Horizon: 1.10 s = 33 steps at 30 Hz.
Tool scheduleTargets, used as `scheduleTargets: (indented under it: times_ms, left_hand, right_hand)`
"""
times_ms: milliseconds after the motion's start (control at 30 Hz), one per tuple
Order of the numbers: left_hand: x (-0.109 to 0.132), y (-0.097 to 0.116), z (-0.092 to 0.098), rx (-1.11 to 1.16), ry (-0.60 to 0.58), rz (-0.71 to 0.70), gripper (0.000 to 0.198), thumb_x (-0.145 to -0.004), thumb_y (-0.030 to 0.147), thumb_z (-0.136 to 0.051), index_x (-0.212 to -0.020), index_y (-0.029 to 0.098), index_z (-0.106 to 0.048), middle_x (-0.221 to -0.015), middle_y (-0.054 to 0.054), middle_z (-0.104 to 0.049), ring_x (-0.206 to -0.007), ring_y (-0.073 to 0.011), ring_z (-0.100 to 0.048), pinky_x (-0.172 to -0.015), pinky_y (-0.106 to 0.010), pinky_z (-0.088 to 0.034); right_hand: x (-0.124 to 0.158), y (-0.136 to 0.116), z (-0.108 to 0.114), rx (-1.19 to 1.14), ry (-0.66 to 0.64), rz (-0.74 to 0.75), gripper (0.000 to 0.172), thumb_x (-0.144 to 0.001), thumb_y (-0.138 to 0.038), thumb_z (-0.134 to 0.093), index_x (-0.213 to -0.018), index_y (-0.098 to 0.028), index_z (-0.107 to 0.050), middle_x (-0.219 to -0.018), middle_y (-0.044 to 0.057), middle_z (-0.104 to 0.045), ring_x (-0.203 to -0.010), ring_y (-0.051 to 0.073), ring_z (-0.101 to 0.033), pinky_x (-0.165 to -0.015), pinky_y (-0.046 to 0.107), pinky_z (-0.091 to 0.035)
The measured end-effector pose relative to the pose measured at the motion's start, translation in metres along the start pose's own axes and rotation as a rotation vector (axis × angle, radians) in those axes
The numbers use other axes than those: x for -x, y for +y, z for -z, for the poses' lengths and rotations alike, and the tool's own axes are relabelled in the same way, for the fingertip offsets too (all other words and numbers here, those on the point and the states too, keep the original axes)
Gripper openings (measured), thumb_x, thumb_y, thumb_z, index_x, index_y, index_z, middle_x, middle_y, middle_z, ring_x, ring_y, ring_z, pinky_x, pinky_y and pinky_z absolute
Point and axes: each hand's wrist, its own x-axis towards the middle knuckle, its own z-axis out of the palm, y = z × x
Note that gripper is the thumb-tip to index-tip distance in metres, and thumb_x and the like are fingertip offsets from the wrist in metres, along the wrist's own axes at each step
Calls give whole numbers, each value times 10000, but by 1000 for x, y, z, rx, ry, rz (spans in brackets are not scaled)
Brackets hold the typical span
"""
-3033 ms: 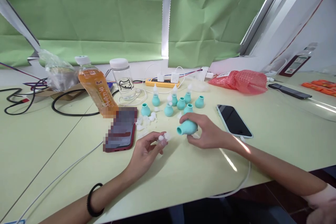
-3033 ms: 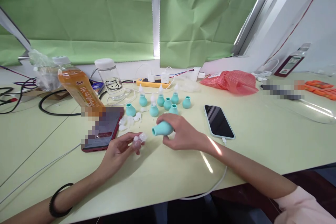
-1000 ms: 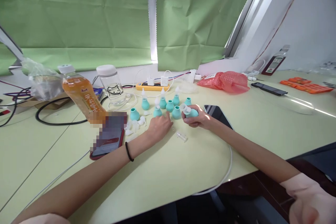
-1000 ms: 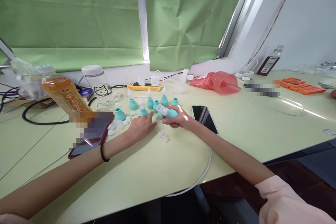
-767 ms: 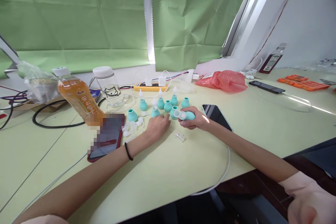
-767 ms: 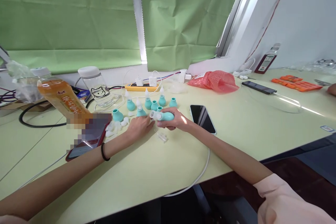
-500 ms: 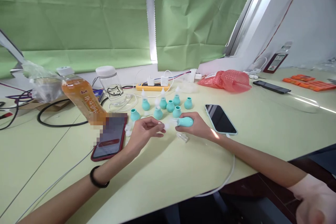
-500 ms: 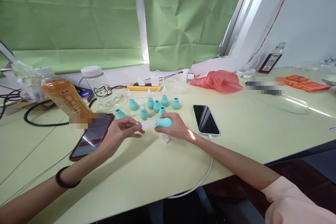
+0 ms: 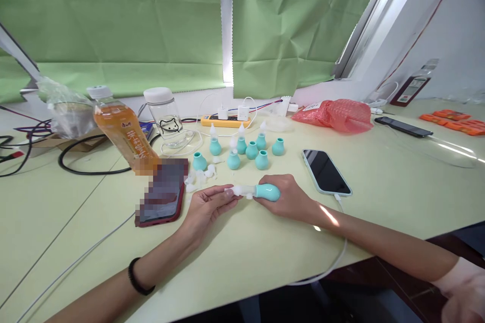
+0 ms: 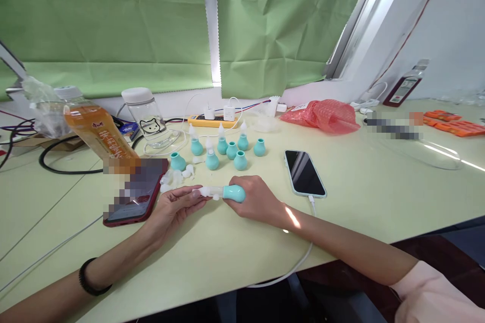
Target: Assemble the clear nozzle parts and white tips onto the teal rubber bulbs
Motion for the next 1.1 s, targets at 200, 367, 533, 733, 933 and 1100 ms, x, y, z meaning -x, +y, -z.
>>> scheduleTargets:
  times_ms: [200, 367, 533, 733, 933, 1100]
  left_hand:
    - [1, -2, 2, -71, -5, -3, 224, -648, 199, -659, -850, 106, -632, -849, -75, -682, -837, -186, -623, -847, -333, -480]
    - [3, 2, 3, -231, -102, 10, 278, -636, 232, -666, -899, 144, -644, -837, -49, -687, -831, -176, -624, -833, -309, -477]
    - [5, 6, 6, -494, -182, -64, 227, -636, 246, -659, -841, 152, -673, -764, -41, -696, -726, -179, -638, -722, -285, -511]
    - [9, 9, 5, -878, -315, -369, 218, -755, 268, -526, -743, 123, -690, -628, -53, -666, -572, -149, -589, -538, -232, -464]
    - [11, 9, 4, -1185, -361, -778, 234, -810, 225, -438, -781, 116, -643, -553, -37, -593, -481, -107, -506, -458, -214, -378]
    - [9, 6, 8, -1410, -362, -1038, 226, -835, 165, -375, -873, 97, -586, -494, -8, -516, -418, -92, -442, -400, -219, -316]
  right_hand:
    - [4, 1, -3, 116, -13, 45, 101, -718, -249, -495, -714, -152, -524, -646, 45, -585, -615, 154, -538, -548, 236, -354]
    - [4, 1, 0, 138, -37, 127, 111, -718, -249, -487, -713, -145, -528, -620, 34, -568, -572, 135, -523, -504, 225, -331]
    - [2, 3, 4, 106, -129, 193, 81, -699, -212, -487, -700, -153, -542, -623, 23, -572, -575, 126, -522, -491, 216, -317]
    - [-3, 0, 11, -44, -263, 141, 56, -664, -209, -546, -683, -159, -560, -580, 1, -581, -507, 99, -487, -506, 212, -342]
    - [-7, -4, 18, -193, -364, 16, 77, -627, -215, -586, -679, -162, -566, -566, -17, -574, -492, 82, -475, -497, 198, -363]
    - [-8, -5, 19, -245, -389, -20, 82, -613, -213, -597, -670, -159, -573, -574, -21, -572, -507, 83, -481, -511, 201, -379]
